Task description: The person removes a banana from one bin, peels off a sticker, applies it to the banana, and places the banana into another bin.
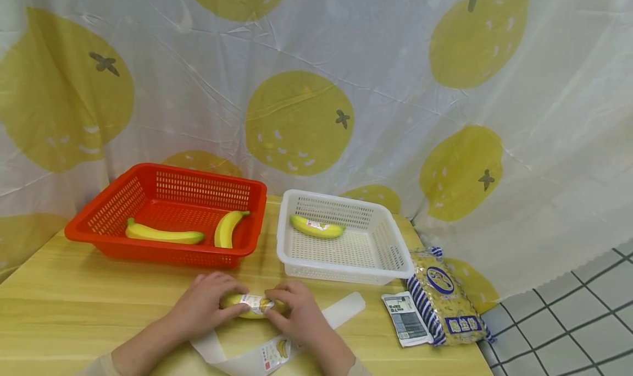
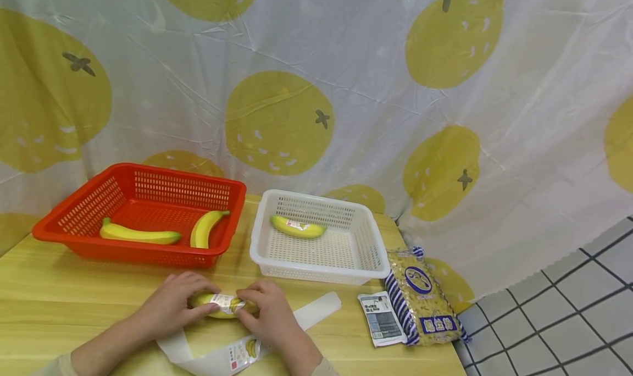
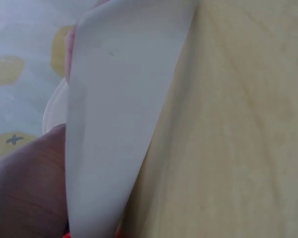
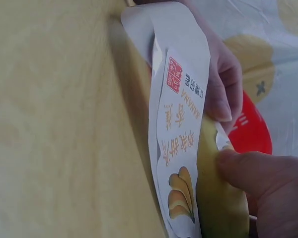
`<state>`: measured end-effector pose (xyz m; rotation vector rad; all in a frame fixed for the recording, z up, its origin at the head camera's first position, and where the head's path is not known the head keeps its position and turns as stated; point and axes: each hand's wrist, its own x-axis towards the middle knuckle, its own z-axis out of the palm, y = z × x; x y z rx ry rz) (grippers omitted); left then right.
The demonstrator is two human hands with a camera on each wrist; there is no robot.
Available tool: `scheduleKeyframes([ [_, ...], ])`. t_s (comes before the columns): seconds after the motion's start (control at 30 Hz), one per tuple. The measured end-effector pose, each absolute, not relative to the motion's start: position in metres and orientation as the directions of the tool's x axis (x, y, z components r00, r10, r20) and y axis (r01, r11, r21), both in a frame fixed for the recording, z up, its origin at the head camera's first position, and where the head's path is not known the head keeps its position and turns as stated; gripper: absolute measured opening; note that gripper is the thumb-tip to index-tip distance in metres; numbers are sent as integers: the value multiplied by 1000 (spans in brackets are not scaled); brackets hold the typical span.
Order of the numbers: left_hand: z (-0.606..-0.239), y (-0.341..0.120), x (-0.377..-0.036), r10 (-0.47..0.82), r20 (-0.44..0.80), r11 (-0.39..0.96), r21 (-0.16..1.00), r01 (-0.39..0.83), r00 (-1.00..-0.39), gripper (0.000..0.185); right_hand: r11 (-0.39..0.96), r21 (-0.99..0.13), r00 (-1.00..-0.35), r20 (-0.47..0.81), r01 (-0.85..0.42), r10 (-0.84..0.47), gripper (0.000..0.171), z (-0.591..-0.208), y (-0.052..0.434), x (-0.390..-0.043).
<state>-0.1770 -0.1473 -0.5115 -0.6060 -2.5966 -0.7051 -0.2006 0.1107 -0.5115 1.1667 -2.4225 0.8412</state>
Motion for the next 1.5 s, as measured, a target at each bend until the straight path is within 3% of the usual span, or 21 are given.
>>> scheduleKeyframes([
  [0.17,-511,-145,-180,271,509,720,457,523,-817,22,514,-384,-641,441,-767,-628,26,-508,122,-205],
  [0.3,-500,-137,-185,255,469,586,620,521,-846,24,565,-417,-701,373,-712,-608,30,-504,139,-209],
  [0.43,-480,-120,-195,252,357,458,775,436,-899,28,594,-445,-738,315,-670,-596,36,-500,154,-213],
  [0.73,-462,-85,-220,198,144,310,929,201,-970,35,616,-460,-759,249,-639,-601,41,-496,185,-220],
  [1.1,-484,-69,-228,31,91,83,992,93,-995,28,517,-536,-719,286,-668,-633,36,-493,204,-224],
  [1.3,-488,-66,-231,4,89,51,995,89,-996,27,518,-514,-710,302,-684,-637,34,-488,210,-222],
  [1.5,-487,-67,-232,19,80,41,996,81,-997,29,525,-543,-715,219,-655,-664,30,-459,226,-210],
])
